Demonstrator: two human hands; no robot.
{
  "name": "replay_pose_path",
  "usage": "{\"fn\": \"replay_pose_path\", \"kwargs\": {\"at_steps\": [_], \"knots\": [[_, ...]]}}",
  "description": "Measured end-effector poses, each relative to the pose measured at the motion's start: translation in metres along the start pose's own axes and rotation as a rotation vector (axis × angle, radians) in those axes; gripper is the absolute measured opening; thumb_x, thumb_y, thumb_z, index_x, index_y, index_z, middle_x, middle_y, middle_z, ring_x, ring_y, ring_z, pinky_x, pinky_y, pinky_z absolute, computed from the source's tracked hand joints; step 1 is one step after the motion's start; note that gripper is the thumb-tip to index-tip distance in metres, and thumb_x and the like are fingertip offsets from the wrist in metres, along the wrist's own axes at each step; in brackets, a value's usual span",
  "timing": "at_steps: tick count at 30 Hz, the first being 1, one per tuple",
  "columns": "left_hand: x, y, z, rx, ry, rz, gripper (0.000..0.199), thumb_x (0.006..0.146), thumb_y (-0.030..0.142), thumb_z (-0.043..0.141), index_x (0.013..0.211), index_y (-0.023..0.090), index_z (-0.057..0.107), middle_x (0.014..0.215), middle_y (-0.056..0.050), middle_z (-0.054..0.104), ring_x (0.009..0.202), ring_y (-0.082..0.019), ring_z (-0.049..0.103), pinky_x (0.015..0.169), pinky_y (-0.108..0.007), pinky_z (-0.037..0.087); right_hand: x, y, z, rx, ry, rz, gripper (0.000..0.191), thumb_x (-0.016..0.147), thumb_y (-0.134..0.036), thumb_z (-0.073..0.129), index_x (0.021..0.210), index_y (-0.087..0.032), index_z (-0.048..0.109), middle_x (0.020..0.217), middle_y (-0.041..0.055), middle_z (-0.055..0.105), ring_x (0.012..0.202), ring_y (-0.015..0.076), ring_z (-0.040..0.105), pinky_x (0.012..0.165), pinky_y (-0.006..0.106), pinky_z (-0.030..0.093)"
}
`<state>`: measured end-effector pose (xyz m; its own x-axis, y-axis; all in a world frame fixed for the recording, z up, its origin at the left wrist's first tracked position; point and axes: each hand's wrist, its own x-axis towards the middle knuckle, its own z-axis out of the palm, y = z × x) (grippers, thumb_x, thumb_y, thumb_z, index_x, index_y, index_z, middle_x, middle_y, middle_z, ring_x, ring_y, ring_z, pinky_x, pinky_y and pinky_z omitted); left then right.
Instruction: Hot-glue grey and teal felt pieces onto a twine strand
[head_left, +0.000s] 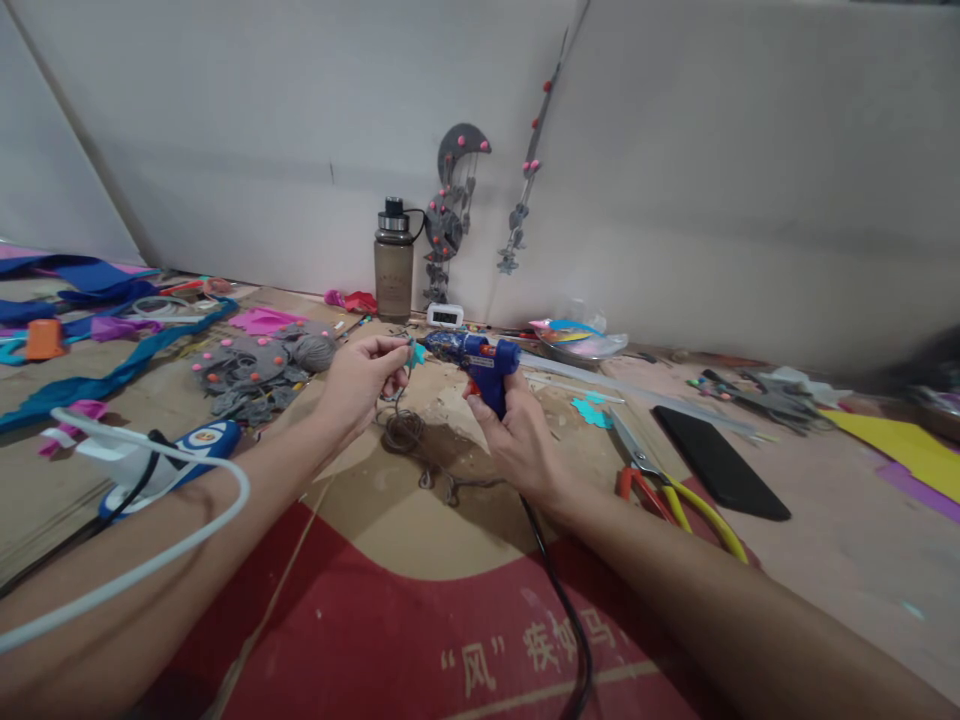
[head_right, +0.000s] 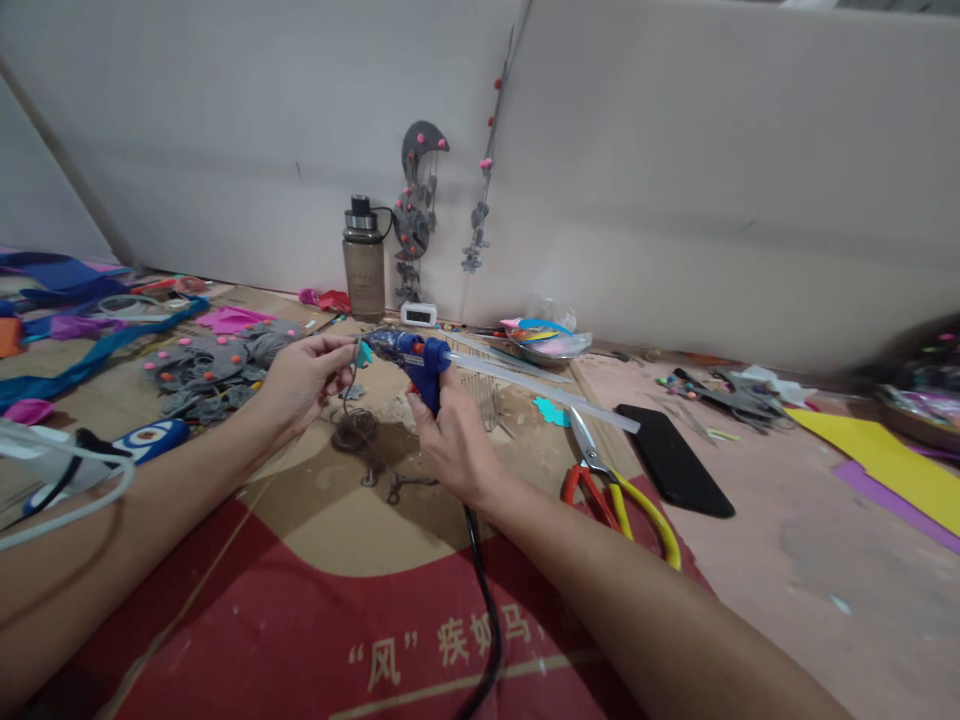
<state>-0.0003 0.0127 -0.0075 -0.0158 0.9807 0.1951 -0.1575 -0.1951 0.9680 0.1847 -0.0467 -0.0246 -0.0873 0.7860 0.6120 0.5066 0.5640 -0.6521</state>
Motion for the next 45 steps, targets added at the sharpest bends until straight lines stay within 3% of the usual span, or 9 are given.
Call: {"fn": "replay_pose_path", "kwargs": {"at_steps": [11, 17, 30, 39, 45], "knots": [[-0.0002, 0.0002, 0.0006, -0.005, -0.011, -0.012, 0.021, 0.067, 0.025, 0.071, 0.08, 0.012, 0.06, 0.045, 0.002, 0.056, 0.035, -0.005, 0.044, 0.034, -0.015, 0.023, -0.0006, 0.0013, 0.001, -0.013, -0.002, -0.012, 0.037, 0.088, -0.029, 0.048, 0.124, -0.018, 0.048, 0.106, 0.0117, 0.061, 0.097, 0.0251, 0.056, 0.089, 0.043, 0.045], [-0.0012, 0.0025, 0.0005, -0.002, -0.007, -0.013, 0.021, 0.068, 0.025, 0.071, 0.08, 0.013, 0.06, 0.045, 0.002, 0.056, 0.034, -0.005, 0.042, 0.034, -0.015, 0.023, -0.0008, 0.0015, 0.0004, -0.014, 0.009, -0.007, 0.03, 0.088, -0.029, 0.048, 0.115, -0.016, 0.051, 0.102, 0.0109, 0.061, 0.088, 0.0224, 0.056, 0.085, 0.04, 0.046], [-0.0015, 0.0037, 0.0001, 0.002, -0.015, -0.011, 0.022, 0.066, 0.028, 0.072, 0.077, 0.013, 0.06, 0.045, 0.003, 0.054, 0.036, -0.005, 0.042, 0.034, -0.015, 0.022, -0.001, -0.0008, -0.0002, -0.013, 0.014, -0.004, 0.035, 0.088, -0.028, 0.048, 0.121, -0.017, 0.049, 0.106, 0.0107, 0.06, 0.093, 0.0228, 0.055, 0.089, 0.041, 0.044], [-0.0012, 0.0036, 0.0003, 0.018, -0.036, -0.01, 0.021, 0.067, 0.028, 0.072, 0.078, 0.014, 0.061, 0.046, 0.002, 0.054, 0.036, -0.005, 0.043, 0.034, -0.016, 0.022, -0.0014, -0.0027, -0.0011, -0.017, 0.01, 0.02, 0.026, 0.087, -0.03, 0.047, 0.109, -0.017, 0.052, 0.099, 0.0103, 0.061, 0.086, 0.022, 0.056, 0.084, 0.042, 0.046], [-0.0014, 0.0043, 0.0003, 0.016, -0.011, -0.007, 0.018, 0.068, 0.025, 0.07, 0.077, 0.013, 0.06, 0.046, 0.002, 0.053, 0.036, -0.004, 0.042, 0.034, -0.015, 0.022, -0.0019, -0.0012, -0.001, -0.03, 0.014, 0.003, 0.029, 0.087, -0.029, 0.047, 0.113, -0.017, 0.051, 0.104, 0.0112, 0.06, 0.092, 0.0233, 0.056, 0.087, 0.041, 0.045]]}}
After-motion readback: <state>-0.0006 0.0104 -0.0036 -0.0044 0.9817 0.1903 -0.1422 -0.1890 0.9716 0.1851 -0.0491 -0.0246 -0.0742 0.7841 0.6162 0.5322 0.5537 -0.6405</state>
